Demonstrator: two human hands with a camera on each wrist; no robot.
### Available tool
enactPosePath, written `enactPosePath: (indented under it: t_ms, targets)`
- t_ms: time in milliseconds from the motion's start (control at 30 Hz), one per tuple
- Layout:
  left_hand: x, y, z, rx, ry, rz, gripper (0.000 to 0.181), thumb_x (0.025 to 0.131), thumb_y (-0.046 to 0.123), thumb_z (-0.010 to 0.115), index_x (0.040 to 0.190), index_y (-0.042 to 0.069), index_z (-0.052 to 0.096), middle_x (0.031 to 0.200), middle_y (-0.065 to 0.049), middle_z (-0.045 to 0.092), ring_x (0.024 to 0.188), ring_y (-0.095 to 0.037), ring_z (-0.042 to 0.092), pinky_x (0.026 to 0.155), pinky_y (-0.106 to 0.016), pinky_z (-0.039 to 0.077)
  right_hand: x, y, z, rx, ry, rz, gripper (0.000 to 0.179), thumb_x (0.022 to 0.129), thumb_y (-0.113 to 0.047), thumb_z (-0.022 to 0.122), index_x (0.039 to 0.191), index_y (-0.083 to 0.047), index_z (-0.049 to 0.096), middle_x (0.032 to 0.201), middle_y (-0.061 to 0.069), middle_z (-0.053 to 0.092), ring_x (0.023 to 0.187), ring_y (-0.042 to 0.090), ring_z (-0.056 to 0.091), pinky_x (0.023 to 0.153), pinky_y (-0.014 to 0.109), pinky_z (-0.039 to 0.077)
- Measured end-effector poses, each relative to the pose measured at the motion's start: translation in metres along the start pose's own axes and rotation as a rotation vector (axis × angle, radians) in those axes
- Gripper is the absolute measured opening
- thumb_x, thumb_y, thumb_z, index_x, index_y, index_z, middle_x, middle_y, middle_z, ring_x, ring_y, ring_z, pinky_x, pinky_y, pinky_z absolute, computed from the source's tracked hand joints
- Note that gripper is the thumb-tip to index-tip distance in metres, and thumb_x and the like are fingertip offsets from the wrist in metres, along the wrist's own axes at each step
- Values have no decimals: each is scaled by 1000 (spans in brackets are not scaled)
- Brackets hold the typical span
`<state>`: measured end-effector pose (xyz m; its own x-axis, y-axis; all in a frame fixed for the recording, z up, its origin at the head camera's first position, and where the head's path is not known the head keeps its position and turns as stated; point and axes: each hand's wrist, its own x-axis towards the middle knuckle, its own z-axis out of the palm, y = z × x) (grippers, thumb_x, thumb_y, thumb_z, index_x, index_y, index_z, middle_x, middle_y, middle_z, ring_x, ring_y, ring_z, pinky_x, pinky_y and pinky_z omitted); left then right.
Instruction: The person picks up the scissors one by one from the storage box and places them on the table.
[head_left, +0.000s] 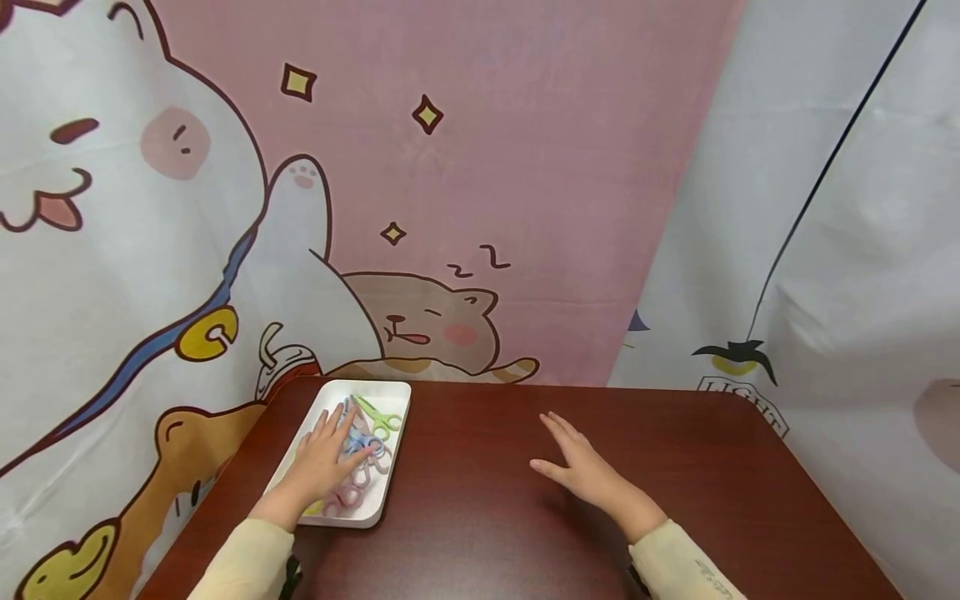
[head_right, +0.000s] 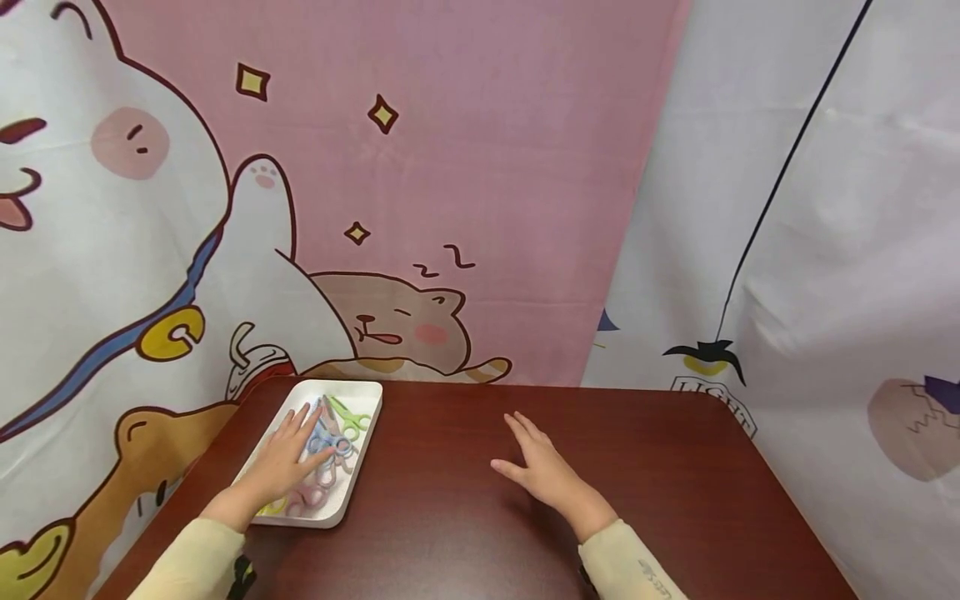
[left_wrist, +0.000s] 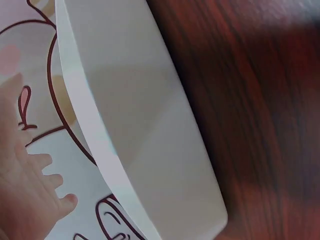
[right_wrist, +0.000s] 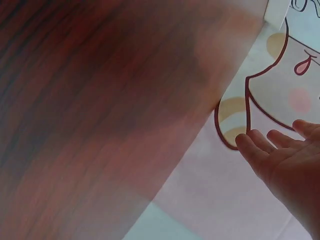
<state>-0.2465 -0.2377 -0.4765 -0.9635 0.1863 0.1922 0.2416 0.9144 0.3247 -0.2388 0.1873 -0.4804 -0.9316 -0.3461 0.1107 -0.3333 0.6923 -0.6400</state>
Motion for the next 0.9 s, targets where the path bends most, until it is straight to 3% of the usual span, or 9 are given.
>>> enactPosePath:
  t_ms: [167,500,733,900]
  targets:
    - [-3,-15,-4,6,19,-27,79,88,40,61,148,2,27,151,-29,23,137,-53,17,100,-72,21,6,-8,13,27,-4,-5,82,85,-40,68,149,-10,28,155,15,24,141,40,22,107,64,22]
    - [-11,-44,-10,-56,-37,-145,82,89,42,59,148,-1,21,151,-33,16,134,-56,15,98,-74,19,13,-23,34,85,-22,-38,83,84,-36,70,148,-4,28,153,21,25,140,41,24,106,63,25]
    - [-14,-59,-11,-175,-92,-219,86,91,39,58,150,-2,11,150,-35,11,133,-57,15,100,-72,17,22,-36,49,142,-56,-49,83,85,-37,69,148,-3,27,153,22,24,140,40,24,108,60,25]
    - [-18,-67,-10,-246,-127,-257,86,92,34,59,148,-7,9,145,-38,15,130,-57,20,103,-68,20,29,-52,67,157,-94,-69,83,85,-37,69,148,-4,26,153,22,24,140,39,24,108,58,25]
